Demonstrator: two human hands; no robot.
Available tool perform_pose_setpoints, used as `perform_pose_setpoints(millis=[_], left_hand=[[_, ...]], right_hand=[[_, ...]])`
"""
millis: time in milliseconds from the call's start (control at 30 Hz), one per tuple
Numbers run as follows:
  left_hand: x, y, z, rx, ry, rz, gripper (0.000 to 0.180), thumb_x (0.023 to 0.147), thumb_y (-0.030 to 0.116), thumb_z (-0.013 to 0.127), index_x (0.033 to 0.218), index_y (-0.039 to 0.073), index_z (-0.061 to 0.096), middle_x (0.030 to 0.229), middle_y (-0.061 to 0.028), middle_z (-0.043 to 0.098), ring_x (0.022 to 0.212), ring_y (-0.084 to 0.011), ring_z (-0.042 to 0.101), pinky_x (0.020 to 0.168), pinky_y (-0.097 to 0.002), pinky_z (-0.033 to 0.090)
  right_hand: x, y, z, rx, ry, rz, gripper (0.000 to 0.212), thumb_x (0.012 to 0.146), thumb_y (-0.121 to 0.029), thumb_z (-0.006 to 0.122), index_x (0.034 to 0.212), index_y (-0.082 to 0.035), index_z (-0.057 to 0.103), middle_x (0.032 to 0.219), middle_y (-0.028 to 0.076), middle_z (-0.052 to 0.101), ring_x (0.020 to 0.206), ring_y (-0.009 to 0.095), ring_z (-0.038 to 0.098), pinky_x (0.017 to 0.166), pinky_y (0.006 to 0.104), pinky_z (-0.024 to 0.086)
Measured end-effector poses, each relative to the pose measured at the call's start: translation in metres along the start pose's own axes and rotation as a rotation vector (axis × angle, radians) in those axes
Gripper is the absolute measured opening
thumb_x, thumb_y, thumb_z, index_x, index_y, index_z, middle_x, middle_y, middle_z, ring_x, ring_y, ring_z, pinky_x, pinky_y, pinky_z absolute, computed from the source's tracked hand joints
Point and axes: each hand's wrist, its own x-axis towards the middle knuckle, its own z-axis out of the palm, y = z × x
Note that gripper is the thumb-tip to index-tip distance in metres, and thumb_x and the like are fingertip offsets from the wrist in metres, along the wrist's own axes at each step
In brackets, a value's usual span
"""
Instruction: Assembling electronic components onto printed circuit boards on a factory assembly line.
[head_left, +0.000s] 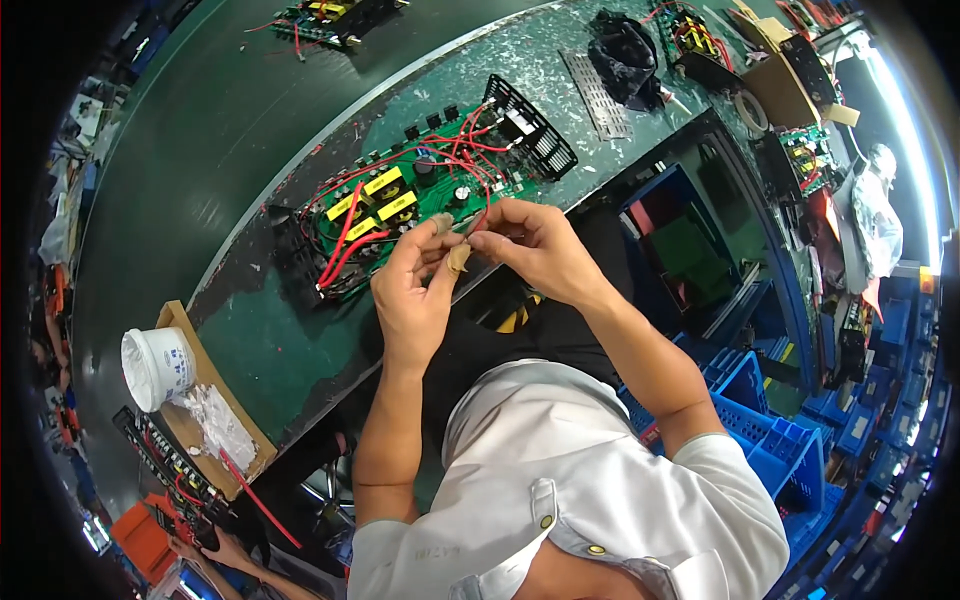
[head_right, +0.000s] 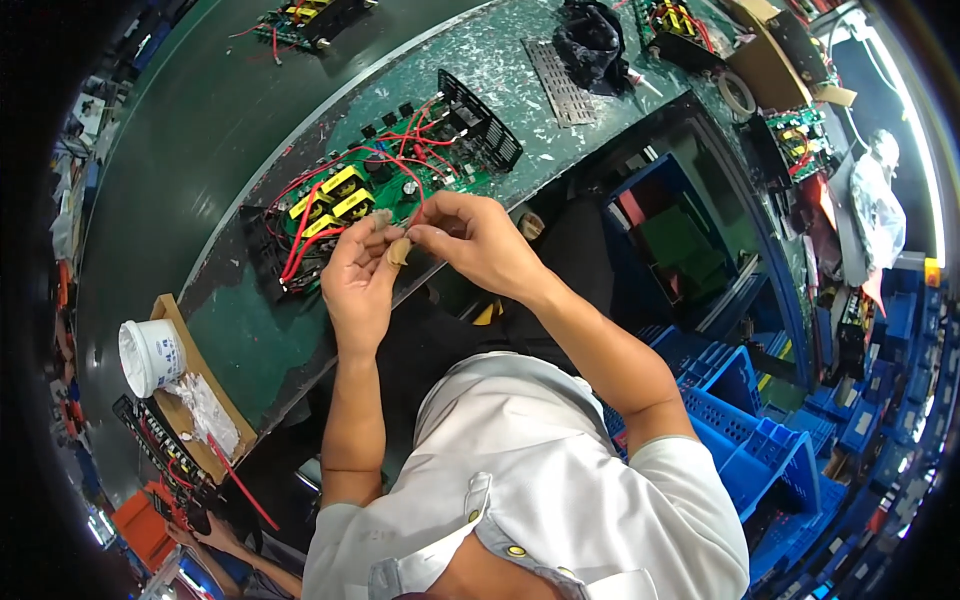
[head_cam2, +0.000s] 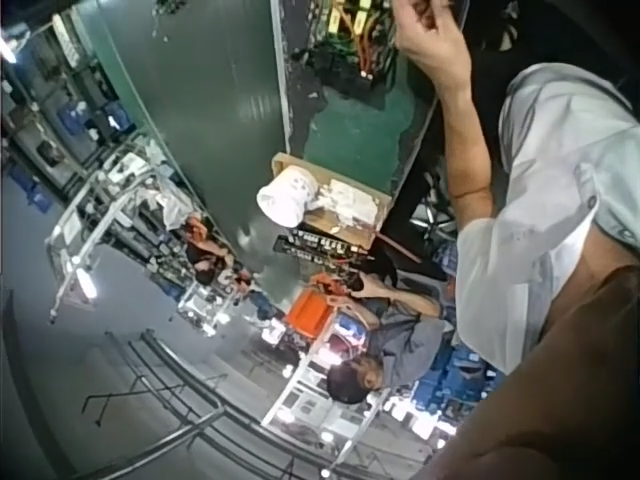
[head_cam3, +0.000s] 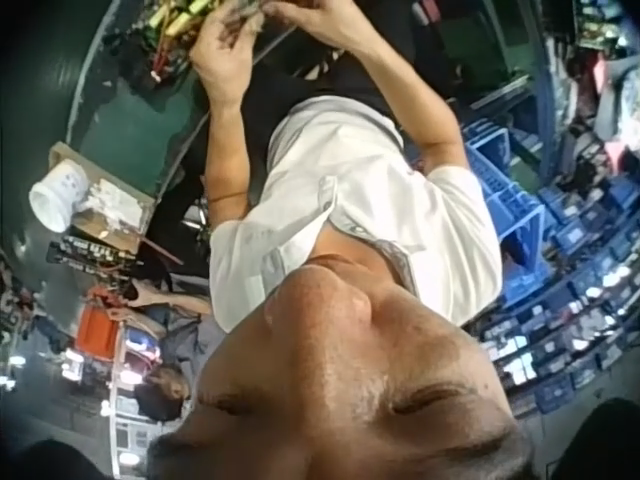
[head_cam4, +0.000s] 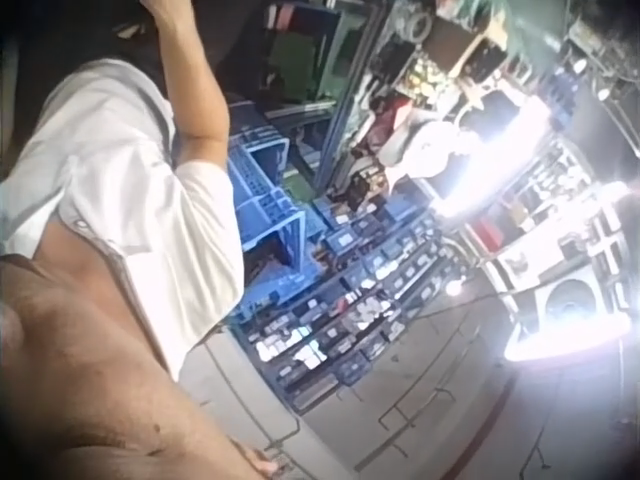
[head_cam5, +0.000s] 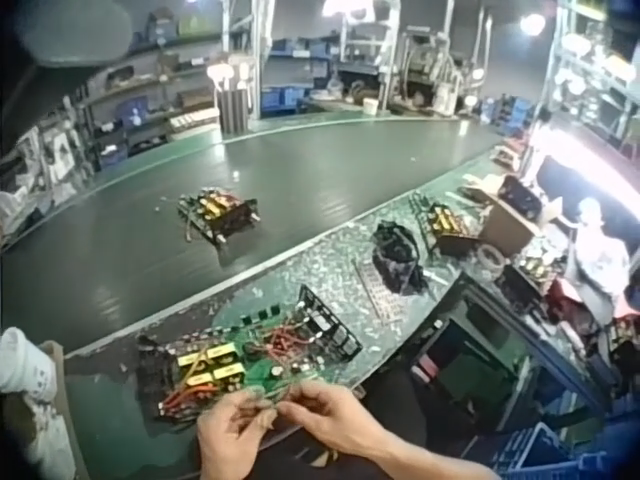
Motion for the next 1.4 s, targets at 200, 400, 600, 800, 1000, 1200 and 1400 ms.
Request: perform_pose_setpoints(millis=[200,400,600,800,1000,1200,1400], left_hand=[[0.004,-0.006,-0.016,-0.220,-0.189,-0.207,0.035,0.091,-0.002,0.066,0.122,-0.007,0.052,0.097,-0.0118,0.069,0.083,-0.0115,0.066,0.074,-0.0244,0.055],[-0.001,-0.015,-0.013,-0.227,-0.176,-0.276,0.035,0.092,0.001,0.065,0.123,-0.005,0.052,0.094,-0.0103,0.070,0.080,-0.0105,0.065,0.071,-0.0230,0.053],[-0.007,-0.027,0.001,0.045,-0.088,0.044,0.029,0.090,0.003,0.067,0.116,-0.004,0.057,0.087,-0.0121,0.071,0.077,-0.0166,0.070,0.070,-0.0286,0.056],[-0.011,-0.032,-0.002,0.097,-0.089,0.136,0.027,0.090,0.002,0.066,0.115,-0.003,0.058,0.088,-0.0133,0.070,0.077,-0.0216,0.070,0.069,-0.0303,0.056],[-0.011,-0.029,-0.006,0.073,-0.119,0.144,0.027,0.090,0.002,0.066,0.116,-0.002,0.059,0.088,-0.0121,0.069,0.077,-0.0208,0.069,0.068,-0.0303,0.056],[-0.010,-0.026,-0.009,0.069,-0.126,0.157,0.030,0.088,0.000,0.067,0.117,-0.002,0.059,0.090,-0.0122,0.069,0.077,-0.0220,0.069,0.068,-0.0306,0.056],[-0.009,-0.024,-0.011,0.065,-0.165,0.154,0.031,0.088,-0.001,0.066,0.119,-0.003,0.060,0.094,-0.0124,0.070,0.084,-0.0188,0.070,0.075,-0.0284,0.056]], right_hand=[[-0.005,-0.010,-0.012,-0.139,-0.112,0.022,0.010,0.093,-0.009,0.065,0.094,0.001,0.065,0.081,-0.001,0.063,0.073,0.004,0.057,0.064,0.0205,0.047],[-0.004,-0.001,-0.008,-0.143,-0.088,0.089,0.011,0.091,-0.010,0.066,0.091,0.001,0.064,0.075,-0.001,0.062,0.069,0.004,0.056,0.062,0.0218,0.048],[0.028,0.000,-0.024,-0.662,0.427,-0.026,0.021,0.092,-0.016,0.064,0.093,0.005,0.065,0.071,0.004,0.066,0.065,0.008,0.062,0.060,0.0237,0.049],[0.037,0.003,-0.026,-0.701,0.468,0.053,0.024,0.090,-0.017,0.066,0.092,0.007,0.067,0.071,0.007,0.068,0.065,0.009,0.064,0.060,0.0262,0.050],[0.037,-0.003,-0.016,-0.874,0.473,0.028,0.023,0.089,-0.017,0.066,0.094,0.006,0.067,0.073,0.011,0.070,0.066,0.015,0.067,0.062,0.0289,0.051],[0.038,-0.010,-0.005,-1.100,0.467,-0.037,0.021,0.086,-0.017,0.067,0.093,0.003,0.068,0.079,0.017,0.070,0.073,0.027,0.069,0.068,0.0360,0.052],[0.039,-0.014,-0.005,-1.228,0.412,-0.095,0.017,0.085,-0.016,0.066,0.088,0.001,0.065,0.079,0.017,0.068,0.076,0.034,0.067,0.068,0.0412,0.051]])
